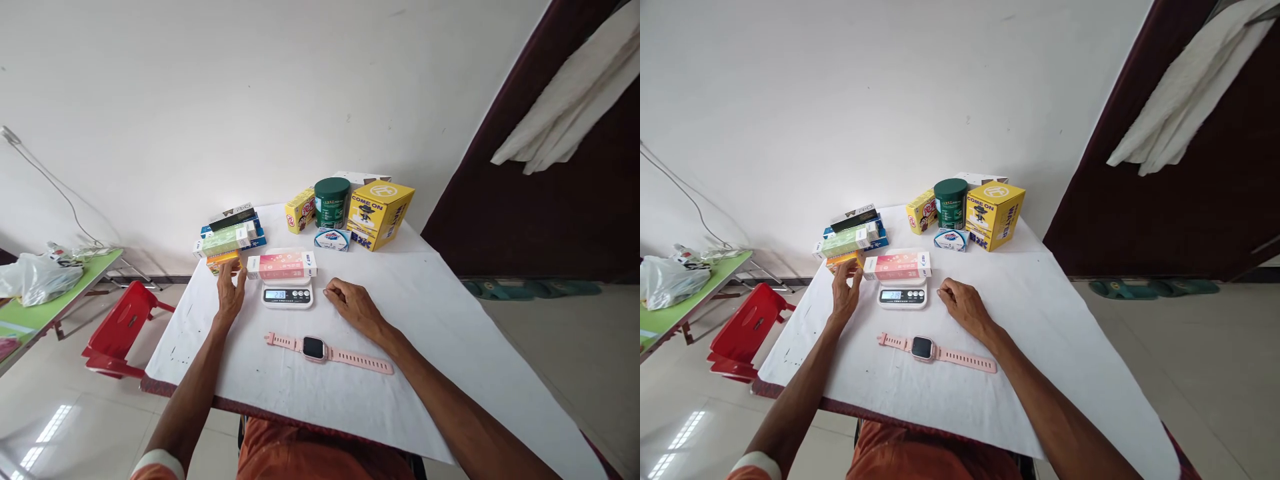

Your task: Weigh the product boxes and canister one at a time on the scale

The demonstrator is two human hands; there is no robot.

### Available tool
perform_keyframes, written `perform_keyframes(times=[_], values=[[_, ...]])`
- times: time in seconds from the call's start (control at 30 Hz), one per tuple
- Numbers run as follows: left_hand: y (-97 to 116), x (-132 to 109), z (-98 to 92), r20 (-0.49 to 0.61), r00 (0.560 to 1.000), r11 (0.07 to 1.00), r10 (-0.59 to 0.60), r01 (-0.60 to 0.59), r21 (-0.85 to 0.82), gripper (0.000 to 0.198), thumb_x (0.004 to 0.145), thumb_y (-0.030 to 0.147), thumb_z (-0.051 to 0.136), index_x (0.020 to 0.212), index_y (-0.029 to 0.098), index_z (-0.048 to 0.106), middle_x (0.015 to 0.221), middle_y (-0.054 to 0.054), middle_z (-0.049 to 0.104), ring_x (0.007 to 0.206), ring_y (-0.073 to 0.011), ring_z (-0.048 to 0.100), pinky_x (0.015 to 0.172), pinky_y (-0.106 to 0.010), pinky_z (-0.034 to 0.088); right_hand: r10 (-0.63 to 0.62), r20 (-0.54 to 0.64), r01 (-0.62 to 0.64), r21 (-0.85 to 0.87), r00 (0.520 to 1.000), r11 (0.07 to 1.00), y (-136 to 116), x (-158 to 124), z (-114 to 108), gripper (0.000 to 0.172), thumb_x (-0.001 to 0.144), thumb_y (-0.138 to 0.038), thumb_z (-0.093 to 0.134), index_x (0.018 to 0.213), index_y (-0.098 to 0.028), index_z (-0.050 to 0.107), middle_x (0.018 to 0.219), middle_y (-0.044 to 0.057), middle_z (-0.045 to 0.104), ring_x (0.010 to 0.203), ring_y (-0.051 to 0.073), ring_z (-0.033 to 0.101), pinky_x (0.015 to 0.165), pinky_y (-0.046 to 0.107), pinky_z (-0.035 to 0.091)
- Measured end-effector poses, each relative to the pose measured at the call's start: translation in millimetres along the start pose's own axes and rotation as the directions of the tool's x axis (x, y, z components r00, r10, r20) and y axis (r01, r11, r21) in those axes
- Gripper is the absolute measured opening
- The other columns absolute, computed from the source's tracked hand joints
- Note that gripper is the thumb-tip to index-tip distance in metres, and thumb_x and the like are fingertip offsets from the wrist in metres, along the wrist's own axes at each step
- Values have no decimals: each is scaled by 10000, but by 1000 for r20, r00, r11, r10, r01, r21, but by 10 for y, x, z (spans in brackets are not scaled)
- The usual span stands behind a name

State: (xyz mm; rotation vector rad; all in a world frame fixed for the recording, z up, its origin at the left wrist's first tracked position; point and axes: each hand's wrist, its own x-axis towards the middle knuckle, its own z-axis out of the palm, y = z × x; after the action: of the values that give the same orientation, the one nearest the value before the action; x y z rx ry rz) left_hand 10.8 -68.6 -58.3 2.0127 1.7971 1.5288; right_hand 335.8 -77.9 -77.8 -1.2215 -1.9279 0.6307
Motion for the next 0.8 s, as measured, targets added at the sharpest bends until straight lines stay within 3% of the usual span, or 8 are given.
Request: perform_keyframes(times=[0.27,0.47,0.6,0.7,0.8], values=[[73,-24,6,-24,1000,1000,-5,6,25,463,1068,565,365,1252,233,629,1166,-124,702,1077,-250,676,919,-425,580,-7,-3,7,0,1000,1000,21,5,10,219,940,-361,492,773,-234,555,682,11,653,618,176,581,644,292,432],[63,-10,1,-21,1000,999,-9,9,38,510,1065,601,347,1251,222,633,1170,-130,701,1089,-252,671,919,-417,573,6,5,-6,-1,1000,1000,25,3,4,219,939,-372,478,783,-235,548,686,13,642,622,181,579,650,298,422],[165,71,-41,-9,1000,999,7,-6,49,454,1069,554,383,1266,222,623,1193,-129,686,1105,-253,656,951,-426,557,9,5,-9,-8,1000,1000,21,-1,-2,221,939,-376,477,783,-235,545,702,22,652,640,188,589,661,305,422],[329,215,-56,84,991,989,106,-114,93,406,1045,505,492,1329,234,594,1279,-130,650,1208,-265,621,1048,-450,512,16,15,-15,-16,1000,1000,15,-3,-2,217,947,-375,477,803,-233,557,728,32,669,661,195,604,671,310,426],[490,406,12,334,917,948,219,-281,147,478,975,490,640,1376,238,578,1385,-136,608,1319,-299,563,1125,-486,445,21,17,-21,-22,1000,1000,5,-7,-3,208,948,-367,485,812,-231,566,740,38,677,671,199,610,674,311,426]])
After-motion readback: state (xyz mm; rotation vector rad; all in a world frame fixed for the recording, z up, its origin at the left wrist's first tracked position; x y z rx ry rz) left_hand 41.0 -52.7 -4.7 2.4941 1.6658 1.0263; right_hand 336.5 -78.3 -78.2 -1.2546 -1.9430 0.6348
